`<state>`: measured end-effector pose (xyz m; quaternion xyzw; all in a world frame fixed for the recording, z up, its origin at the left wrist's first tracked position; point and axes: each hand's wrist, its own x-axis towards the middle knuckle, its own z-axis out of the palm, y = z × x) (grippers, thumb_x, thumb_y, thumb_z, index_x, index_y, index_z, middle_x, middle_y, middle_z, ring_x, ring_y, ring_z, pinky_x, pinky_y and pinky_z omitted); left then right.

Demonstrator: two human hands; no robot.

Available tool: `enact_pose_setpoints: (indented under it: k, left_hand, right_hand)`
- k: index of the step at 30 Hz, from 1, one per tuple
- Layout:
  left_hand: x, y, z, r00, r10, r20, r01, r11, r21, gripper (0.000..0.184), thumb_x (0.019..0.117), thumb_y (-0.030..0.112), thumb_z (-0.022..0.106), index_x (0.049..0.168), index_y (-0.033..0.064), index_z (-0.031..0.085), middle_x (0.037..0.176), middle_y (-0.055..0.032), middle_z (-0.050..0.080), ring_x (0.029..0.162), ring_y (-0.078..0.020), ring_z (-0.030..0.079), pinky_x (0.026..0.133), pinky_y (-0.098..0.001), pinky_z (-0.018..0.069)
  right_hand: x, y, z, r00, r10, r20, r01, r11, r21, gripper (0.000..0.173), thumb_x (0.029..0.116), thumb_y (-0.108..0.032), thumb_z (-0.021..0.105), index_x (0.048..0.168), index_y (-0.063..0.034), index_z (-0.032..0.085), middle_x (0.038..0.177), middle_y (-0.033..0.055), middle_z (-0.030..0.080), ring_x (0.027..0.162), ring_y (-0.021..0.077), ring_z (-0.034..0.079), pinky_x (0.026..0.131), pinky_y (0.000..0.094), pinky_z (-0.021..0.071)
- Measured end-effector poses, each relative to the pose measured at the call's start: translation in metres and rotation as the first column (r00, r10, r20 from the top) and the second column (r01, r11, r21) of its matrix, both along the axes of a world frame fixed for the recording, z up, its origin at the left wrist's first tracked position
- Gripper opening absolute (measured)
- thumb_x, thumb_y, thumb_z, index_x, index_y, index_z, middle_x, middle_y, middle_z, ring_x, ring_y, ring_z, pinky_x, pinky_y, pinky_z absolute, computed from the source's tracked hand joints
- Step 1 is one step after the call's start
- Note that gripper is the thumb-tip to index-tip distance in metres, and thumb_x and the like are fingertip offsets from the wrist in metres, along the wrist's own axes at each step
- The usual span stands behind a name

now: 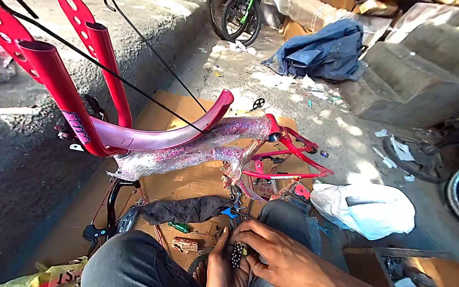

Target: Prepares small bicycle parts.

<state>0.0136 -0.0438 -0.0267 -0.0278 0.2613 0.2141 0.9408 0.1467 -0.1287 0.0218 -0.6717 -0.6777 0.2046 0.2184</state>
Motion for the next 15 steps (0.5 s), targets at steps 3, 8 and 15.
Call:
enact_pose_setpoints:
  k: [3,8,15]
  left_hand:
    - [-0.011,0.002,0.003,0.992,-0.098,0.073,0.092,0.992,0.085,0.044,0.1097,0.027,0.033,0.102,-0.0007,0.067,0.093,-0.0181,0.073,0.083,-0.024,0.074,0.077,-0.039,0.063]
    - [-0.018,0.003,-0.016,0.884,-0.221,0.411,0.137,0.965,0.224,0.027,0.0985,0.017,0.064,0.118,-0.0006,0.071,0.115,-0.0209,0.072,0.107,-0.029,0.072,0.099,-0.0447,0.0563]
    - [-0.015,0.002,-0.027,0.843,-0.156,0.515,0.047,0.975,0.219,0.028,0.0984,0.012,0.063,0.122,-0.0018,0.066,0.121,-0.0235,0.067,0.111,-0.031,0.068,0.1,-0.0441,0.0541]
  right_hand:
    - [0.008,-0.008,0.013,0.997,-0.073,-0.024,0.076,0.992,0.104,0.039,0.0932,-0.025,0.071,0.131,-0.0194,0.067,0.129,0.0055,0.062,0.115,0.014,0.062,0.096,0.0285,0.0548]
    - [0.021,-0.015,0.022,0.991,-0.08,-0.107,0.095,0.985,0.142,0.042,0.0902,-0.028,0.075,0.132,-0.0226,0.068,0.13,0.0025,0.063,0.122,0.0164,0.057,0.103,0.0361,0.0495]
    - [0.006,-0.017,0.007,0.986,-0.142,-0.092,0.164,0.932,0.322,0.049,0.0923,-0.021,0.072,0.14,-0.0192,0.061,0.136,0.0029,0.063,0.129,0.0177,0.058,0.109,0.0394,0.049]
